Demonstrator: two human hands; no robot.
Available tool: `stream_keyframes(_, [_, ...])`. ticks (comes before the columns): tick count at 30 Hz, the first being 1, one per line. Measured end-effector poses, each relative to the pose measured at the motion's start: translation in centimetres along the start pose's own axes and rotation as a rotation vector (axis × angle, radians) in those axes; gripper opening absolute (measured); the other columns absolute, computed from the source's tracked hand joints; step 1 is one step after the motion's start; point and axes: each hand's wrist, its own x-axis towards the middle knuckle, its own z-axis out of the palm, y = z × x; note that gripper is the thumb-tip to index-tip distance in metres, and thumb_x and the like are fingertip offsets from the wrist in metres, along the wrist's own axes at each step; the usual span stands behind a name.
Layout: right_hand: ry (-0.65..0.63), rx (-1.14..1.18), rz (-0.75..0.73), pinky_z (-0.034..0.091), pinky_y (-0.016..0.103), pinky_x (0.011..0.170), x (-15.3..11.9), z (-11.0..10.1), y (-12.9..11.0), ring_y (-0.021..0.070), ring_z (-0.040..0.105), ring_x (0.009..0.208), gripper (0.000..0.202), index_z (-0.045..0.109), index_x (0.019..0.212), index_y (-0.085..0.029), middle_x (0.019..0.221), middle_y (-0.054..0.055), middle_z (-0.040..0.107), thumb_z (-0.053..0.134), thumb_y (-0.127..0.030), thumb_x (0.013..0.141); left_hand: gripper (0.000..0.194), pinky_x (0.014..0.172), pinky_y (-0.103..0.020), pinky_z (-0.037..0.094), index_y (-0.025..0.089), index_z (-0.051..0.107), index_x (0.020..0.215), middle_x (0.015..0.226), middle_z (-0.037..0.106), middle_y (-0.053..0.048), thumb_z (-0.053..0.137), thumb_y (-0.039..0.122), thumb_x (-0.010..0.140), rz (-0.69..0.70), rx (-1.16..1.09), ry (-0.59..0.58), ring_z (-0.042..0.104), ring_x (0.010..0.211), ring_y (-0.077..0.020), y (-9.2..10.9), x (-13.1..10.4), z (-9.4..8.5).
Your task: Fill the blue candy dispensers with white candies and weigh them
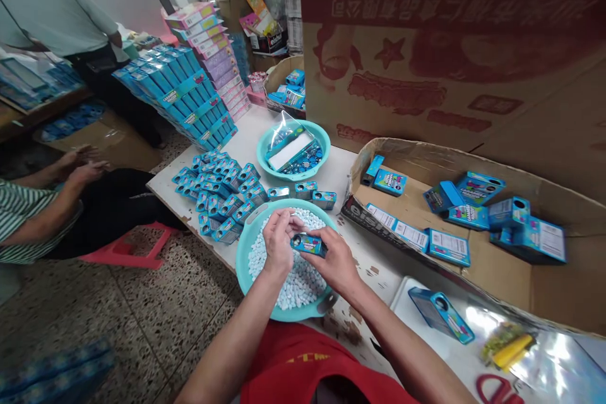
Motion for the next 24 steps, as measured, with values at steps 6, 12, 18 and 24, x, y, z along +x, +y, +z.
stream_keyframes(6, [0.066,0.142,0.019,0.047,0.040,0.081,-0.3,-0.6,0.4,0.0255,0.060,0.092,0.027,0.062,0.097,-0.024,0.095,0.006,0.064,0.071,-0.026,0.071,0.025,0.062,-0.030,0.048,0.020,0.057,0.084,0.064,0.061,-0.001,0.054,0.044,0.080,0.109,0.015,0.028,0.060,0.058,-0.0158,0.2,0.9,-1.0])
stream_keyframes(12, [0.222,0.188,-0.015,0.052,0.038,0.079,-1.7,-4.2,-0.4,0.0256,0.062,0.091,0.028,0.062,0.098,-0.031,0.097,0.004,0.064,0.072,-0.033,0.071,0.014,0.092,-0.045,0.041,0.022,0.062,0.076,0.086,0.065,-0.007,0.063,0.034,0.070,0.151,0.767,-0.022,0.059,0.094,-0.0285,-5.7,4.3,-5.6])
stream_keyframes(18, [0.332,0.128,-0.063,0.054,0.039,0.074,-1.0,-4.4,0.6,0.0276,0.064,0.086,0.023,0.066,0.093,-0.030,0.092,0.006,0.066,0.071,-0.036,0.072,0.041,0.098,-0.049,0.034,0.023,0.059,0.114,0.126,0.053,-0.013,0.047,0.044,0.081,0.143,1.529,-0.421,0.045,0.119,-0.0325,-9.0,3.5,-6.1])
stream_keyframes(24, [0.298,0.120,-0.029,0.053,0.034,0.075,-1.3,-3.4,1.4,0.0245,0.064,0.087,0.024,0.065,0.095,-0.024,0.093,0.006,0.066,0.069,-0.035,0.074,0.043,0.092,-0.042,0.037,0.024,0.059,0.115,0.118,0.057,-0.011,0.039,0.048,0.086,0.115,1.722,-0.477,0.050,0.113,-0.0293,-8.6,2.4,-6.7])
